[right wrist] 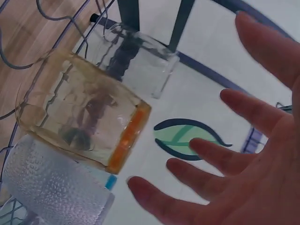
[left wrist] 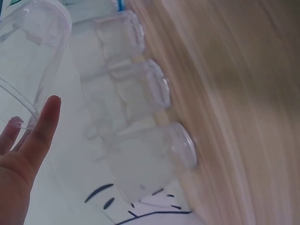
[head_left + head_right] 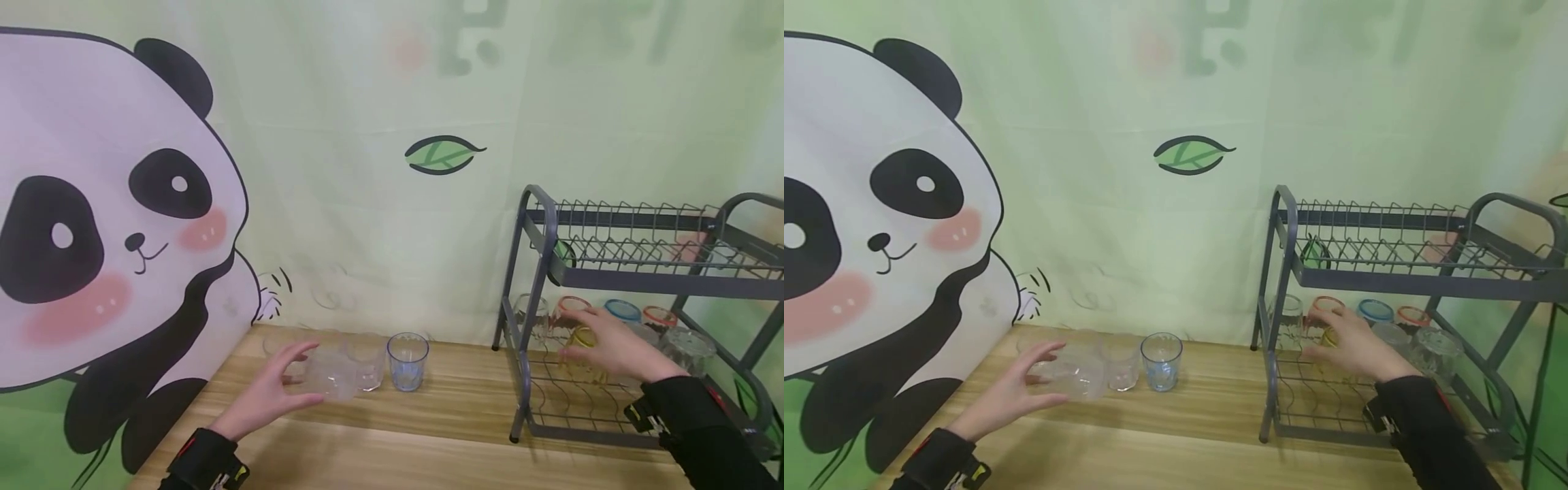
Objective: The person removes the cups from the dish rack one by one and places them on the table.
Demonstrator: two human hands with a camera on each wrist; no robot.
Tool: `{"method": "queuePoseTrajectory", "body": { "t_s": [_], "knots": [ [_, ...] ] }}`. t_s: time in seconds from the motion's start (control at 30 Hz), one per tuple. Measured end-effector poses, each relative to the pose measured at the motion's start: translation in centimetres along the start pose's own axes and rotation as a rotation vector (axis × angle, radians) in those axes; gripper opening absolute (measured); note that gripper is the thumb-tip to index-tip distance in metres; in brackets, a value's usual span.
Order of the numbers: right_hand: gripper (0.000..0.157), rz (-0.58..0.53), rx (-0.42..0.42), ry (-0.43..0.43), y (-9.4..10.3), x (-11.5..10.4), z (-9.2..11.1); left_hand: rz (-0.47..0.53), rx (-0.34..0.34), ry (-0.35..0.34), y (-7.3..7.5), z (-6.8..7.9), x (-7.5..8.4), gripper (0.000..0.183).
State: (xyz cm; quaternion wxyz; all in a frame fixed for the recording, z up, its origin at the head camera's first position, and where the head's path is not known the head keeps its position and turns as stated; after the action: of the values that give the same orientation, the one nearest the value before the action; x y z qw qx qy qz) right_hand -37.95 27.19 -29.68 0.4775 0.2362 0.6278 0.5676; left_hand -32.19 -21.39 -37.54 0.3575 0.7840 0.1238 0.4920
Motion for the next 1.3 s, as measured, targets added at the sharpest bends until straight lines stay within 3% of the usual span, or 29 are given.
{"method": "queuePoseTrajectory", "body": {
  "t_s": [0.13, 0.33, 0.63, 0.83, 1.0, 1.17, 1.3],
  "knots": [
    [0.077, 0.024, -0.023, -0.027, 0.1, 1.3, -1.2, -0.032, -0.009, 0.007, 0.6, 0.7, -1.0, 0.082],
    [0.064, 0.060, -0.048, -0.060, 0.3, 2.7, -2.3, -0.167, -0.004, 0.013, 1.4, 1.4, -2.2, 0.083],
    [0.068, 0.072, -0.118, -0.166, 0.1, 4.5, -2.9, -0.283, -0.022, 0.052, 2.3, 2.4, -4.1, 0.081],
    [0.072, -0.070, -0.203, -0.260, -0.7, 6.0, -2.8, -0.383, -0.096, 0.100, 2.7, 2.8, -5.1, 0.081],
    [0.074, -0.153, -0.215, -0.292, -1.2, 6.0, -2.8, -0.441, -0.162, 0.139, 3.4, 2.8, -6.0, 0.082],
    [0.082, -0.131, -0.216, -0.273, -1.5, 5.9, -3.2, -0.453, -0.233, 0.181, 4.0, 2.6, -6.5, 0.081],
    [0.083, -0.063, -0.223, -0.258, -1.4, 5.7, -3.5, -0.464, -0.282, 0.170, 4.1, 2.1, -6.1, 0.079]
  ]
}}
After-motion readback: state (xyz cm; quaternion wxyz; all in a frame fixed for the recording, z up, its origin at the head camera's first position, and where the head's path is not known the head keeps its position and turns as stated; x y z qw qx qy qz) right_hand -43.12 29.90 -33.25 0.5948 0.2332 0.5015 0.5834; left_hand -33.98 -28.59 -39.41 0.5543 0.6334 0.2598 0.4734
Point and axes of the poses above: each hand's wrist, its own z-axis away from the middle knuckle, its own y-axis out of the back of the hand, x = y × z, the point moved 9 cm from there along -z, towards the middle knuckle, and after that the axes turned 14 degrees about -x, right-handed, at the moved point
